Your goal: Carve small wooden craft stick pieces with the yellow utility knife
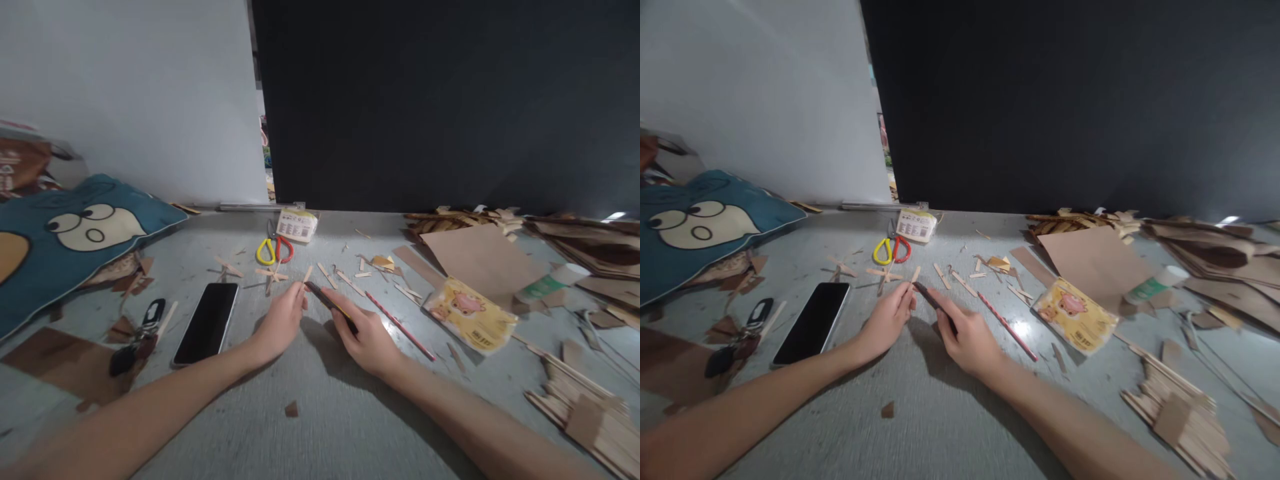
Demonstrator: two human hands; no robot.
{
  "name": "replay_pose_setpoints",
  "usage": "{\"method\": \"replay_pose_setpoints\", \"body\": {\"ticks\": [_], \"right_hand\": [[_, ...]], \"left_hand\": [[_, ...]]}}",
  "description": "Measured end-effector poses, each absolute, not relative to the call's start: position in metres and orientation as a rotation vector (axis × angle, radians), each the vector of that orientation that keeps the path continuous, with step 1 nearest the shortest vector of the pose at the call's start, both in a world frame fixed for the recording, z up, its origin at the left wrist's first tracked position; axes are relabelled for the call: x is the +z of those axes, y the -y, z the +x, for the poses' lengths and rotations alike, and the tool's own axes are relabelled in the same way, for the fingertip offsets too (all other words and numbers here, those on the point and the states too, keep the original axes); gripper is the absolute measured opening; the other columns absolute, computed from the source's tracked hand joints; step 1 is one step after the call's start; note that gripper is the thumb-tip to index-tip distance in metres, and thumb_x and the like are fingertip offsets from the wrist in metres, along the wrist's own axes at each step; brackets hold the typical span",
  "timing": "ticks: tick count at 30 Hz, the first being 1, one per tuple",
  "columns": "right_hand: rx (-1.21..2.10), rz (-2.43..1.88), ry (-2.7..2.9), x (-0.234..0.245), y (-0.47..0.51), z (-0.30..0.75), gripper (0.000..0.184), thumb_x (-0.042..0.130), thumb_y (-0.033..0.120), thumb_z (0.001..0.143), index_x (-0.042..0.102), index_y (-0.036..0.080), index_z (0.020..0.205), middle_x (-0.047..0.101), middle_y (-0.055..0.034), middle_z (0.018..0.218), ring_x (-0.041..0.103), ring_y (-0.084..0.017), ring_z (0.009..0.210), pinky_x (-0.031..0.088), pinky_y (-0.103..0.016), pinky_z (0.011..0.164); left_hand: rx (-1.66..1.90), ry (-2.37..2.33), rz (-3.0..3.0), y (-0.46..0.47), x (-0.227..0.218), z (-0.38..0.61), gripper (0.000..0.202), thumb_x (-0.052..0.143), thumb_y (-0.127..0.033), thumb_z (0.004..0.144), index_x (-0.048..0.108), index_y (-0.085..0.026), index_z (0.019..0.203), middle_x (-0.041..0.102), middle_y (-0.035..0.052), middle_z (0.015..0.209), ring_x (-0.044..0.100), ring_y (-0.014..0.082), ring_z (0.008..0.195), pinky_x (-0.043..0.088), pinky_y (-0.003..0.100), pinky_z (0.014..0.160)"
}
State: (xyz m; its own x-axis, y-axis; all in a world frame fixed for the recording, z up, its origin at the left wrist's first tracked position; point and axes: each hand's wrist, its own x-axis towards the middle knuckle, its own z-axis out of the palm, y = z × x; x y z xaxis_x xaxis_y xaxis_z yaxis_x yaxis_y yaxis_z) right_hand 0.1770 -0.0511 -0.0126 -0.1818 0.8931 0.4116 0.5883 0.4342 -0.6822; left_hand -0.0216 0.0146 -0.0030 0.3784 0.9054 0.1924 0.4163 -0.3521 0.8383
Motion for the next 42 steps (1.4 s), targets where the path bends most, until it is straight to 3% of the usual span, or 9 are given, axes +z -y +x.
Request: {"method": "replay_pose_setpoints", "body": {"ticks": [4,12,17,23,28,32,35,39,42], "right_hand": [[0.426,-1.274,1.902,-0.015,0.052,0.176,0.047,0.045,0.029,0.107,0.056,0.025,0.152,0.081,-0.0122,0.118,0.080,-0.026,0.095,0.062,-0.035,0.082],[0.591,-1.345,1.792,-0.011,0.059,0.162,0.048,0.045,0.029,0.105,0.058,0.022,0.150,0.083,-0.0096,0.100,0.073,-0.021,0.061,0.058,-0.031,0.065],[0.767,-1.265,1.579,-0.006,0.058,0.158,0.042,0.051,0.034,0.102,0.067,0.021,0.138,0.078,-0.0088,0.098,0.068,-0.019,0.065,0.056,-0.030,0.063],[1.312,-1.188,1.162,-0.003,0.056,0.150,0.062,0.062,0.054,0.094,0.058,0.019,0.145,0.048,0.0097,0.059,0.037,-0.010,0.038,0.031,-0.021,0.036],[1.530,-1.014,0.939,-0.004,0.057,0.143,0.072,0.069,0.055,0.088,0.050,0.020,0.148,0.049,0.0119,0.059,0.037,-0.008,0.036,0.031,-0.020,0.038],[1.497,-0.931,0.907,-0.006,0.056,0.145,0.047,0.073,0.057,0.088,0.061,0.021,0.117,0.049,0.0104,0.059,0.034,-0.007,0.037,0.027,-0.021,0.039],[1.285,-0.965,0.968,-0.005,0.051,0.151,0.043,0.071,0.062,0.090,0.054,0.023,0.082,0.046,0.0085,0.059,0.038,-0.007,0.042,0.030,-0.022,0.041],[1.154,-1.109,1.041,-0.002,0.045,0.158,0.045,0.078,0.064,0.083,0.063,0.023,0.097,0.039,0.0108,0.056,0.034,-0.009,0.044,0.029,-0.022,0.042],[1.166,-1.142,1.162,-0.002,0.044,0.160,0.050,0.078,0.069,0.079,0.062,0.021,0.078,0.043,0.0080,0.055,0.033,-0.009,0.047,0.024,-0.023,0.044]], "left_hand": [[0.863,-1.123,1.928,-0.015,-0.005,-0.022,0.031,0.035,-0.037,0.107,0.046,-0.023,0.082,0.056,-0.0011,0.072,0.052,0.0163,0.066,0.039,0.030,0.066],[0.883,-1.098,1.841,-0.014,-0.007,-0.021,0.033,0.037,-0.040,0.106,0.047,-0.022,0.079,0.052,-0.0024,0.068,0.048,0.0147,0.063,0.038,0.028,0.062],[0.907,-1.104,1.810,-0.014,-0.007,-0.020,0.036,0.040,-0.045,0.105,0.045,-0.023,0.076,0.052,-0.0019,0.068,0.048,0.0144,0.062,0.038,0.027,0.060],[0.857,-1.141,1.843,-0.015,-0.005,-0.021,0.038,0.035,-0.044,0.106,0.045,-0.023,0.076,0.052,-0.0016,0.067,0.048,0.0153,0.061,0.035,0.027,0.059],[0.881,-1.163,1.832,-0.016,-0.007,-0.019,0.036,0.037,-0.044,0.105,0.043,-0.024,0.076,0.053,-0.0014,0.068,0.050,0.0155,0.062,0.037,0.027,0.060],[0.904,-1.155,1.767,-0.016,-0.006,-0.017,0.035,0.036,-0.046,0.105,0.050,-0.023,0.083,0.053,-0.0023,0.068,0.050,0.0155,0.059,0.039,0.027,0.058],[0.917,-1.119,1.759,-0.014,-0.003,-0.018,0.031,0.036,-0.043,0.106,0.057,-0.022,0.096,0.055,-0.0032,0.067,0.050,0.0150,0.056,0.040,0.027,0.058],[0.719,-0.957,1.970,-0.002,0.005,-0.018,0.032,0.042,-0.039,0.106,0.061,-0.022,0.085,0.064,-0.0006,0.069,0.058,0.0165,0.062,0.042,0.029,0.064],[0.511,-0.847,2.071,0.010,0.014,-0.017,0.038,0.046,-0.033,0.104,0.062,-0.023,0.071,0.066,0.0012,0.065,0.061,0.0183,0.062,0.041,0.030,0.065]]}}
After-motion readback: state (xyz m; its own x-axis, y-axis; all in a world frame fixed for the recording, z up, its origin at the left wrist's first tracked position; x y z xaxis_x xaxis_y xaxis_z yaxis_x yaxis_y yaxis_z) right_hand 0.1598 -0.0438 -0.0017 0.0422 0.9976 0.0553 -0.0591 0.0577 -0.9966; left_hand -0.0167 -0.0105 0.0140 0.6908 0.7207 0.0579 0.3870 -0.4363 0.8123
